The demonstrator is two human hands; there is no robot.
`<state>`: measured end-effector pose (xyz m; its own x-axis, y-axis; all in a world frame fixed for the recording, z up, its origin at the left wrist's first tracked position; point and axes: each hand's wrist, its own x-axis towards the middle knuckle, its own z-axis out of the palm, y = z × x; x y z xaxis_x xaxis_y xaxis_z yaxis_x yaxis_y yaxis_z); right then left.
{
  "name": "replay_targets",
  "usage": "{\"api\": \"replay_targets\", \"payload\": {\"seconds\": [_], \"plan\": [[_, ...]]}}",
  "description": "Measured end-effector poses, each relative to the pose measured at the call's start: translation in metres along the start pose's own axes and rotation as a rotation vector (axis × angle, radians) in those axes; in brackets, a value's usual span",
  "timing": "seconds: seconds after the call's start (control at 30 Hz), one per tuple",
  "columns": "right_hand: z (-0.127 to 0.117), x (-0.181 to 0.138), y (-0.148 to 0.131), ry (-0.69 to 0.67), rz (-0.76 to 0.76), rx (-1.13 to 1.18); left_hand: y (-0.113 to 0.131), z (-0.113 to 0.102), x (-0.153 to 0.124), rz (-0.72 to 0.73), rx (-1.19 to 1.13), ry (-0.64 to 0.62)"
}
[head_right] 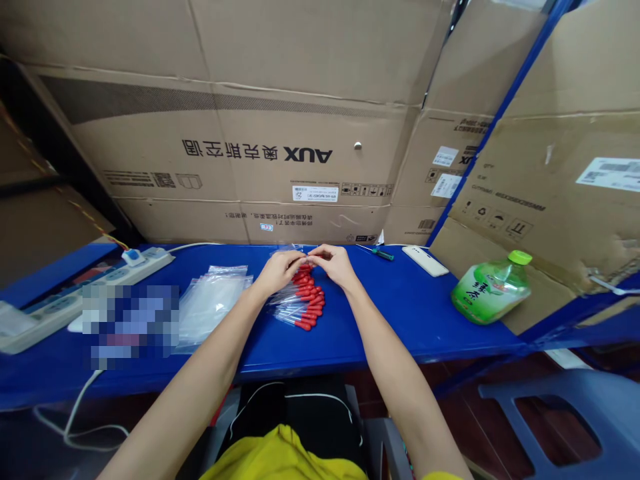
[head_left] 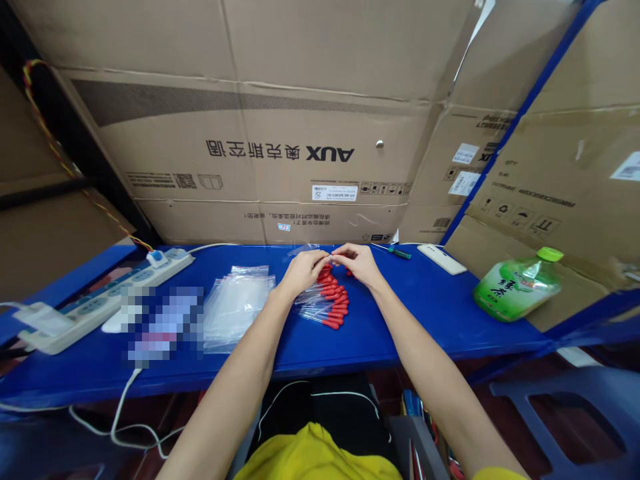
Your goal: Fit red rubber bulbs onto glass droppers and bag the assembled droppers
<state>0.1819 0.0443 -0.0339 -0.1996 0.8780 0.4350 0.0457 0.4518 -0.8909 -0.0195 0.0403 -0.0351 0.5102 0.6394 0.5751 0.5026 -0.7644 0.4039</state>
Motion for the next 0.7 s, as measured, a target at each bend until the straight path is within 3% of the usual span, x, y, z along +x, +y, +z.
{"api": "replay_targets", "payload": {"seconds": [0.27,0.7], "plan": [[-0.0032,0.0019,0.0000,0.023,0.026,-0.009,-0.0018,0.0027,0.0029,0.022,-0.015,0.064],[-0.0039,0.0014,0.0004,0.002,0.034,0.022,-0.0016,-0.0014,0.0049,-0.071,-0.142,0.000]]}}
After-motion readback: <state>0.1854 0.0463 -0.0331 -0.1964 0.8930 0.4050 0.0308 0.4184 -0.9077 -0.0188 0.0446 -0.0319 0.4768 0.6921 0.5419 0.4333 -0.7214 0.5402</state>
